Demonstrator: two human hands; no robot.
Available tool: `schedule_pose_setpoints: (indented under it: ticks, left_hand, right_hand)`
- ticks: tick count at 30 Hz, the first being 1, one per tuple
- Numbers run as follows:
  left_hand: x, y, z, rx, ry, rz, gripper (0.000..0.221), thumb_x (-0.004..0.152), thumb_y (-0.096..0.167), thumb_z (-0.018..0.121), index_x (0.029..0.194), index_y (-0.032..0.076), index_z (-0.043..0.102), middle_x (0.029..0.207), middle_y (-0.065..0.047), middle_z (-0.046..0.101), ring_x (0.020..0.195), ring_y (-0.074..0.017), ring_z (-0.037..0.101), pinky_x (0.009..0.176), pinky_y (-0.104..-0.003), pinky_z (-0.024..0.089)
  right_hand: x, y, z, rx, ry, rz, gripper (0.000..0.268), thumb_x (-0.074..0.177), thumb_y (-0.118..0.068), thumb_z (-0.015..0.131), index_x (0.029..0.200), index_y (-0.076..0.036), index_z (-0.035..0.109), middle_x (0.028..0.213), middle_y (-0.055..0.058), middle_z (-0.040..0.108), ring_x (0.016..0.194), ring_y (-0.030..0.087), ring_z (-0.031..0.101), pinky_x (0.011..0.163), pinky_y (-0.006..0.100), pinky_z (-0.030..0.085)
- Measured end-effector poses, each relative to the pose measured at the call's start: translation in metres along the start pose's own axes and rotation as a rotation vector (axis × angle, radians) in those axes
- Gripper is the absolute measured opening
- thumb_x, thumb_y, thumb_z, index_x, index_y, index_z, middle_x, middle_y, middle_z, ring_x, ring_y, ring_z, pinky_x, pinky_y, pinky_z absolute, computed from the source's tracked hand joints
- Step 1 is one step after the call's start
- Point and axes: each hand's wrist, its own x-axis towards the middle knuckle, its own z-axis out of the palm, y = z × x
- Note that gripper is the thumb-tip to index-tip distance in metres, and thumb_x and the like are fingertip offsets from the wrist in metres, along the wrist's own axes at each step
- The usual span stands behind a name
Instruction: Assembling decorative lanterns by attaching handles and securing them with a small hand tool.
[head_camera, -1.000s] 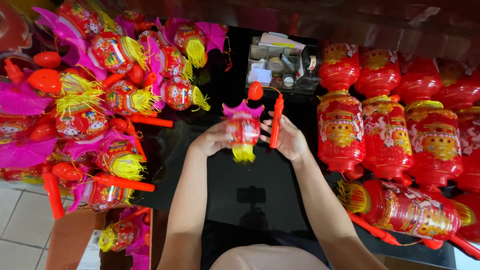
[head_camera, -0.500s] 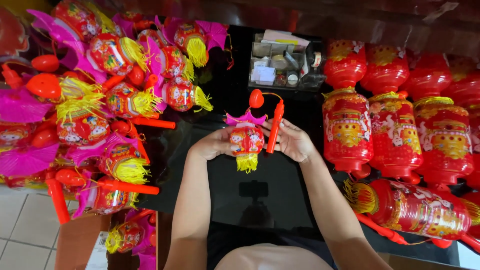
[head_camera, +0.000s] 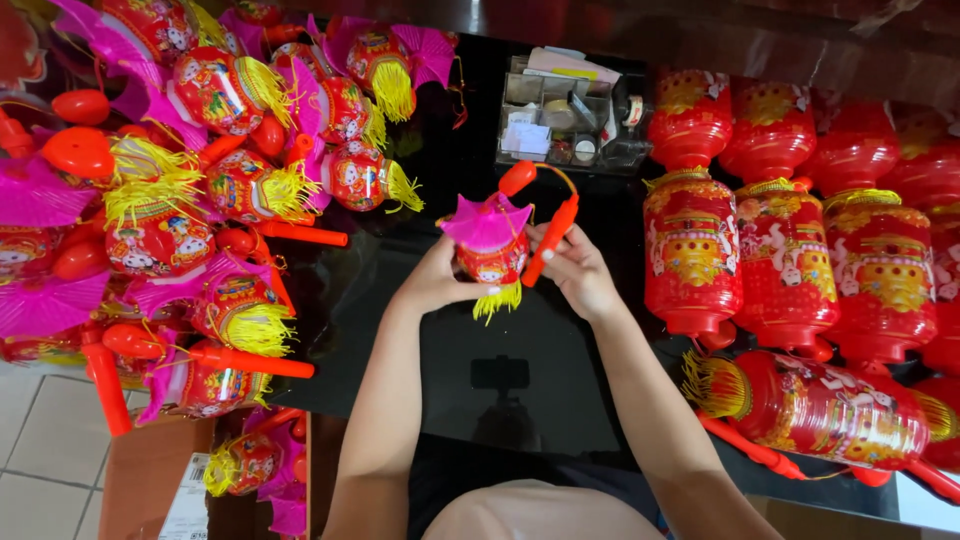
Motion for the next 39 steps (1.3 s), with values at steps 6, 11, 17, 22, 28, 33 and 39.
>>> schedule_pose_setpoints:
  ticks: [6,11,17,22,28,33,39]
  left_hand:
    - [0.004,-0.008,0.003,0.563,0.128,0.338,0.084,0.060,0.013,0.095,0.134,0.007,0.055,0.124,-0.013,0.059,0.123,-0.0331,0.059,0.107,-0.043,0.050]
    - [0.007,0.024,0.020,0.662,0.227,0.612,0.064,0.076,0.016,0.087,0.130,0.001,0.056,0.128,-0.021,0.060,0.122,-0.0416,0.059,0.106,-0.048,0.049]
    - [0.014,-0.004,0.020,0.616,0.325,1.006,0.068,0.087,0.031,0.082,0.139,0.000,0.051,0.147,-0.031,0.049,0.131,-0.0521,0.051,0.107,-0.054,0.050]
    - [0.013,0.002,0.019,0.627,0.288,1.230,0.064,0.091,0.038,0.075,0.135,-0.003,0.050,0.142,-0.036,0.051,0.125,-0.0579,0.053,0.100,-0.064,0.051]
    - [0.015,-0.005,0.020,0.734,0.304,1.287,0.063,0.091,0.045,0.070,0.130,0.001,0.047,0.138,-0.035,0.054,0.121,-0.0577,0.056,0.098,-0.064,0.053]
    - [0.015,-0.013,0.016,0.689,0.243,1.158,0.069,0.095,0.056,0.060,0.138,0.004,0.045,0.143,-0.030,0.052,0.128,-0.0544,0.052,0.101,-0.062,0.048]
    - [-0.007,0.056,0.023,1.009,0.431,0.664,0.053,0.043,0.033,0.073,0.093,0.015,0.068,0.080,-0.010,0.064,0.081,-0.0316,0.068,0.078,-0.046,0.051]
  right_hand:
    - [-0.006,0.001,0.010,-0.632,-0.067,-0.469,0.029,0.086,0.006,0.075,0.114,-0.003,0.074,0.080,0.009,0.071,0.074,0.019,0.068,0.074,0.035,0.058]
    - [-0.008,-0.002,0.015,-0.821,-0.043,-0.799,0.032,0.090,-0.016,0.071,0.116,0.003,0.073,0.105,0.026,0.073,0.098,0.044,0.072,0.079,0.054,0.058]
    - [-0.015,-0.007,0.028,-1.053,-0.048,-1.189,0.035,0.098,-0.019,0.072,0.127,0.002,0.071,0.142,0.034,0.059,0.128,0.052,0.058,0.101,0.059,0.050]
    - [-0.018,0.013,0.006,-1.126,-0.063,-1.357,0.031,0.094,-0.021,0.078,0.122,-0.006,0.075,0.144,0.036,0.056,0.130,0.059,0.052,0.097,0.067,0.047]
    - [-0.017,0.026,-0.011,-1.097,-0.090,-1.399,0.042,0.087,-0.034,0.084,0.120,-0.011,0.074,0.144,0.034,0.055,0.130,0.064,0.049,0.095,0.073,0.047]
    - [-0.014,0.017,0.020,-0.852,0.078,-1.322,0.030,0.097,-0.011,0.075,0.124,-0.002,0.069,0.134,0.034,0.062,0.126,0.056,0.057,0.100,0.064,0.049]
    - [-0.012,0.065,-0.058,-0.898,0.196,-0.934,0.039,0.089,-0.021,0.076,0.119,0.005,0.071,0.115,0.025,0.073,0.099,0.037,0.070,0.092,0.047,0.053]
